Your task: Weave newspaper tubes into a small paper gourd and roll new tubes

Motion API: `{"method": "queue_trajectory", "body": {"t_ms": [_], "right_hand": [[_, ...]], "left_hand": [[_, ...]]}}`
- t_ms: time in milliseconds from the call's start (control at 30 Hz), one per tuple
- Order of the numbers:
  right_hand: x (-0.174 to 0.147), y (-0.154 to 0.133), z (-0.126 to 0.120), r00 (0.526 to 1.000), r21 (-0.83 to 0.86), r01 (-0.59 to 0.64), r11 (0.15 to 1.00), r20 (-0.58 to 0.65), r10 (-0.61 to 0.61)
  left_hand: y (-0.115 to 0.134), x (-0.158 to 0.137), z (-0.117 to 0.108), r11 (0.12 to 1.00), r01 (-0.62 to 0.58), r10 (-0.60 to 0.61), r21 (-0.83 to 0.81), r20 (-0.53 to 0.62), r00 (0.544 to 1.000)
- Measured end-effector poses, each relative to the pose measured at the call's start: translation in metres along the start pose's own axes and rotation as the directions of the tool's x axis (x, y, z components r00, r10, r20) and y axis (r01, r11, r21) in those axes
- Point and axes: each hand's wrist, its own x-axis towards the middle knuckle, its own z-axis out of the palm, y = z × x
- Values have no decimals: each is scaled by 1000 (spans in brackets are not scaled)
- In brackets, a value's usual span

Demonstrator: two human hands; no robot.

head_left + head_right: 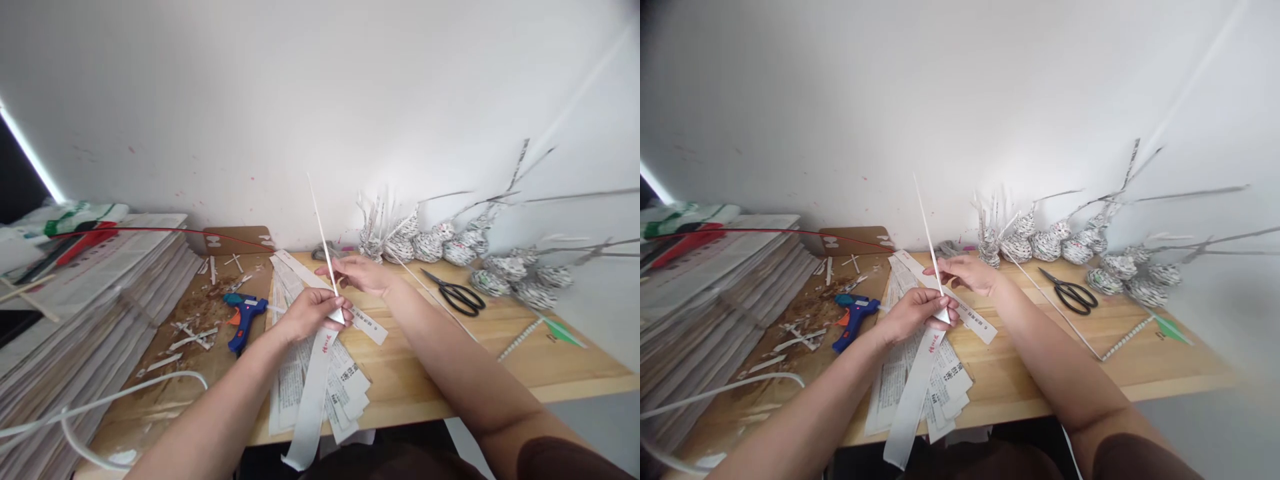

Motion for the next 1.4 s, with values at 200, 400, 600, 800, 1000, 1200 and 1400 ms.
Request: {"method": "queue_trajectory", "body": {"t_ms": [200,400,600,800,1000,1200,1400], "right_hand": [[-9,-2,3,996,204,72,976,-72,-58],[-9,-6,5,988,140,112,984,-122,-95],[-8,-11,11,933,-5,186,982,-312,-178],[-10,-11,5,989,62,124,990,-88,-118],[-10,-11,5,987,180,88,980,-151,-61],[-12,-14,7,981,91,115,989,-168,-99],[-14,-17,5,993,99,90,991,-79,-82]], "left_hand": [[-3,-1,0,999,24,-25,47,13,1000],[-1,-1,1,999,24,-26,39,34,999],[1,-3,2,998,24,-25,51,10,1000],[3,-4,4,997,41,-40,63,-3,999],[2,-4,4,995,29,-30,96,5,1000],[1,-4,4,993,34,-35,115,8,999],[3,-4,5,993,30,-28,118,-11,1000]]}}
